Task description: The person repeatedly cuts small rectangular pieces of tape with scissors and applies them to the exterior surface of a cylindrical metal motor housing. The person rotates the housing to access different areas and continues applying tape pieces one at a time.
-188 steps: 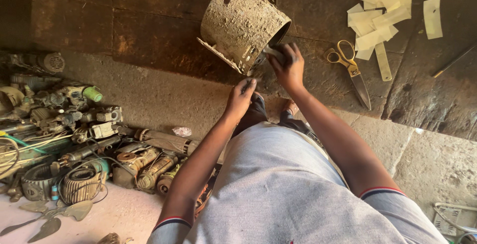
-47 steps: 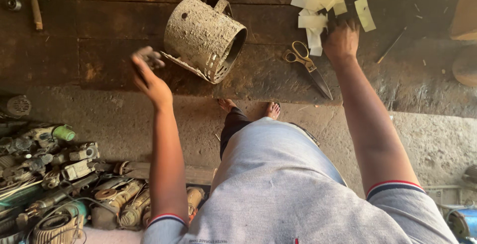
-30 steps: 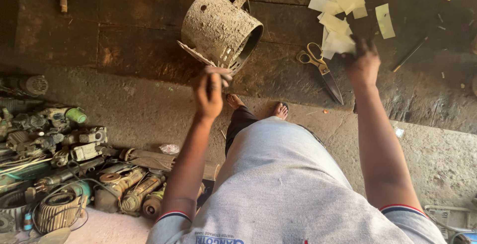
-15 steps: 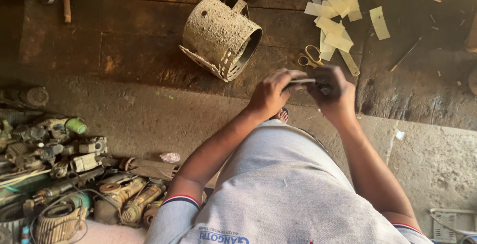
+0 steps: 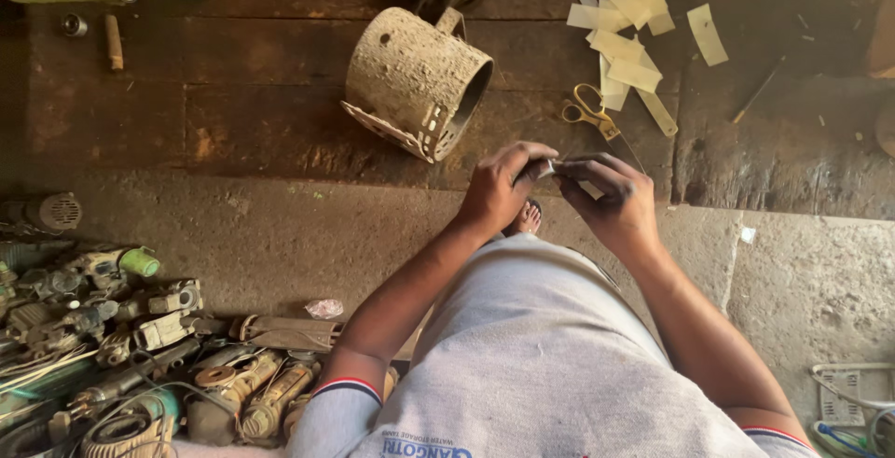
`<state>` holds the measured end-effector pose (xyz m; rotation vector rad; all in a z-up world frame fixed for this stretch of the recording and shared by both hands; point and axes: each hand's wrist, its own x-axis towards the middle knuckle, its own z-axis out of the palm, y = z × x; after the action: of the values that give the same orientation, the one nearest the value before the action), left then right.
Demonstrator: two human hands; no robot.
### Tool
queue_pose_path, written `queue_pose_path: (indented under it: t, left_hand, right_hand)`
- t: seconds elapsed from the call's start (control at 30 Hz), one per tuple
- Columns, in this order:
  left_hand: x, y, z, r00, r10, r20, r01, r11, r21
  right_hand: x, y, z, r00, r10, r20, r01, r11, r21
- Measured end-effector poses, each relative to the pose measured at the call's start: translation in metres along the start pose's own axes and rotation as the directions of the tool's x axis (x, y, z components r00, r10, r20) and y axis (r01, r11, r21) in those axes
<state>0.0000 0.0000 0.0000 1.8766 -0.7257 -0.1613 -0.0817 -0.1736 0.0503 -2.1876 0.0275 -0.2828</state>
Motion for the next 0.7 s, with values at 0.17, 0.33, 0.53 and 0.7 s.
queue_pose_path:
  t: [0.17,0.33,0.53,0.7]
  left_hand:
    - [-0.012,-0.001,-0.015,0.999,-0.027,-0.021,0.026,0.998,-0.059]
    - [-0.012,0.001,-0.025,0.996,0.058,-0.071,-0.065,0.992,-0.112]
    - [-0.017,0.011,-0.020,0.931,-0.324,0.168,0.355,0.699,-0.621]
    - [-0.023,0.020,-0.032,0.984,-0.146,0.104,0.175,0.906,-0.385]
  right_hand:
    - [0.003,-0.019,0.014,0.995,0.100,0.010,-0.101,0.992,0.070]
    - [0.001,-0.028,0.017,0.997,-0.032,-0.075,0.022,0.991,-0.136]
    - [0.004,-0.024,0.035,0.979,0.007,-0.204,-0.018,0.999,-0.051]
    - [-0.008,-0.027,0.039,0.959,0.183,-0.214,-0.164,0.981,0.105]
